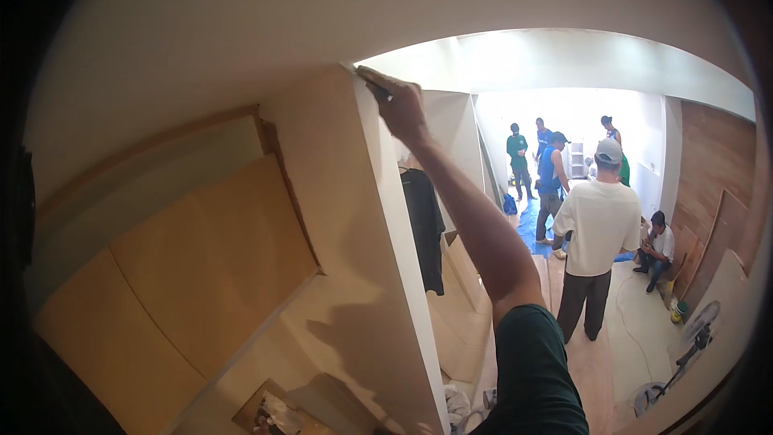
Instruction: The person applies joint compound to wall seams and corners using a putty knife and hawk. They repeatedly scoop compound from the hawk and smooth it along the edges of a wooden cabinet and wall junctions. The person also cleans the putty knife at a sink before continuing to apply compound to lower wall areas.
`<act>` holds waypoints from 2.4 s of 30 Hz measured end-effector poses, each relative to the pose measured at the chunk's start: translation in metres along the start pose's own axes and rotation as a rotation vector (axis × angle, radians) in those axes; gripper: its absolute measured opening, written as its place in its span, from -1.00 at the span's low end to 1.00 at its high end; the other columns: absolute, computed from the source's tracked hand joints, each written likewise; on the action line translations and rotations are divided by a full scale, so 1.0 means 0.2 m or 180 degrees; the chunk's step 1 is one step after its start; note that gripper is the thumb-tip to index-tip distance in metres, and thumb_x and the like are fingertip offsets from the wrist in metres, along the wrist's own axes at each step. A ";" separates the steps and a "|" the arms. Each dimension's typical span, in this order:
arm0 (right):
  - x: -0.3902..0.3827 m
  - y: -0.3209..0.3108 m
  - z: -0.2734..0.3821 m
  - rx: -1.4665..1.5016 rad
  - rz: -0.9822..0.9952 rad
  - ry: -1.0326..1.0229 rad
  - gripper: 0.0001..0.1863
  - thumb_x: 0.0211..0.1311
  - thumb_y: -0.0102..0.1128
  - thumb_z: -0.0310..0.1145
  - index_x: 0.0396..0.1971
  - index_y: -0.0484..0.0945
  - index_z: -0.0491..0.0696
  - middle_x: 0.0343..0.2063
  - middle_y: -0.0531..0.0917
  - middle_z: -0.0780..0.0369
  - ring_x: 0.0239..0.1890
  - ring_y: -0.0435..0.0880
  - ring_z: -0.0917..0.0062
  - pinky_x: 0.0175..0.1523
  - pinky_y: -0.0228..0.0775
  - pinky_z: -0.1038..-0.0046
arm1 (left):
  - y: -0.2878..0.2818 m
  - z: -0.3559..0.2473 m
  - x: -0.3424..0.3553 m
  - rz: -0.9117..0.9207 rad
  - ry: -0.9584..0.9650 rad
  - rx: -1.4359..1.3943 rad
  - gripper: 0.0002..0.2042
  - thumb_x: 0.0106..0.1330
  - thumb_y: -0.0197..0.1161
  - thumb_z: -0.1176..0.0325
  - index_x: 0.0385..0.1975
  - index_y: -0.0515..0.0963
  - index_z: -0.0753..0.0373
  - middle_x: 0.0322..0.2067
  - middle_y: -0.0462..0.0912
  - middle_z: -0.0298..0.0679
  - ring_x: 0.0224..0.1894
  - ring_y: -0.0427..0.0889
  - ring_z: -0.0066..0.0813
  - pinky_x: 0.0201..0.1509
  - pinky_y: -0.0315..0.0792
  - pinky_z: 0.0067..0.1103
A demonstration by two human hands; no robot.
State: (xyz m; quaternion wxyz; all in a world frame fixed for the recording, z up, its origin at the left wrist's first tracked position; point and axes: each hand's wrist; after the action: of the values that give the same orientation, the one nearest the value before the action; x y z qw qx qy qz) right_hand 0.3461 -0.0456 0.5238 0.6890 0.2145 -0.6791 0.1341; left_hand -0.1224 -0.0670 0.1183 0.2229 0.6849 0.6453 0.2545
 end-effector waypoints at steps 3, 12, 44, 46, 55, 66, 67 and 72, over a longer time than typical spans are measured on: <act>-0.07 0.05 0.00 -0.0087 -0.0218 -0.0094 -0.53 0.03 0.04 -0.68 -0.03 0.61 -0.03 -0.07 0.65 0.14 0.02 0.63 0.37 0.11 0.46 0.45 | 0.05 0.04 0.04 0.0053 -0.0268 -0.0056 -0.71 0.41 0.01 0.08 -0.08 0.46 0.12 -0.57 0.45 -0.52 -0.64 0.33 -0.73 -0.64 0.20 -0.70; -0.32 -0.26 0.15 -0.1177 0.0355 0.0210 -0.76 0.16 0.07 -0.55 -0.17 0.57 -0.05 -0.32 0.71 0.15 -0.33 0.70 0.26 -0.17 0.53 0.30 | 0.09 0.25 0.15 -0.0335 -0.1027 -0.0417 -0.63 0.39 0.04 0.03 0.05 0.42 0.10 -0.48 0.51 -0.50 -0.51 0.44 -0.67 -0.46 0.38 -0.62; -0.07 0.03 0.19 -0.3330 0.1057 -0.1906 -0.49 0.18 0.08 -0.46 0.17 0.44 0.21 0.19 0.48 0.43 0.18 0.48 0.57 0.21 0.26 0.35 | -0.09 0.34 0.12 -0.0125 -0.1069 -0.0103 -0.47 0.35 0.10 0.00 0.24 0.29 0.11 0.08 0.42 -0.20 0.06 0.46 -0.27 -0.10 0.50 -0.37; -0.09 0.02 0.21 -0.3700 0.1463 -0.1980 -0.53 0.32 0.02 -0.26 0.24 0.35 0.21 0.24 0.40 0.45 0.28 0.34 0.64 0.27 0.19 0.35 | -0.05 0.32 0.11 -0.0097 -0.1145 -0.0049 -0.46 0.34 0.10 -0.02 0.24 0.29 0.11 0.09 0.41 -0.20 0.08 0.44 -0.27 -0.09 0.50 -0.36; -0.30 -0.01 0.39 -0.2376 0.1092 -0.1143 -0.66 0.27 0.03 -0.43 0.04 0.50 0.13 -0.13 0.68 0.38 -0.05 0.62 0.55 0.12 0.30 0.41 | 0.09 0.14 0.02 -0.0034 -0.1551 -0.0131 -0.40 0.35 0.05 -0.12 0.28 0.26 0.10 0.16 0.38 -0.21 0.15 0.42 -0.27 -0.06 0.49 -0.36; -0.87 -0.29 0.64 -0.1350 0.0461 0.0513 -0.92 0.22 0.18 -0.46 -0.30 0.51 -0.09 -0.42 0.66 0.17 -0.36 0.69 0.35 -0.28 0.46 0.41 | 0.28 0.26 0.02 0.0829 -0.1840 -0.1426 -0.55 0.39 0.04 0.02 0.13 0.38 0.16 0.02 0.54 -0.26 0.05 0.54 -0.25 0.12 0.44 -0.30; -1.08 -0.29 0.69 -0.1078 0.0664 0.0789 -0.93 0.17 0.23 -0.51 -0.35 0.54 -0.12 -0.43 0.66 0.16 -0.39 0.70 0.39 -0.30 0.46 0.42 | 0.32 0.32 0.03 0.0846 -0.1749 -0.1284 -0.57 0.38 0.05 0.03 0.11 0.40 0.17 0.00 0.55 -0.26 0.04 0.55 -0.27 0.11 0.46 -0.32; -1.98 -0.36 1.20 -0.0584 0.1223 0.2462 -0.80 0.20 0.20 -0.55 -0.18 0.46 -0.05 -0.36 0.69 0.11 -0.28 0.73 0.26 -0.30 0.50 0.34 | 0.41 0.71 0.04 0.0664 -0.2252 -0.0940 -0.61 0.38 0.02 0.03 0.04 0.45 0.16 -0.10 0.59 -0.25 -0.06 0.60 -0.34 0.03 0.52 -0.37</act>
State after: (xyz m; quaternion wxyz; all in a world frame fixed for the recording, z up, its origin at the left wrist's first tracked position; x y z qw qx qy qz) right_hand 0.1539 -0.1806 0.1180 0.8713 -0.0437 -0.4080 0.2693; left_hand 0.0316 -0.0610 0.0619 0.5005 0.7528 0.4122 0.1141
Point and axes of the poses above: each hand's wrist, its own x-axis towards the middle knuckle, its own y-axis out of the palm, z = x × y
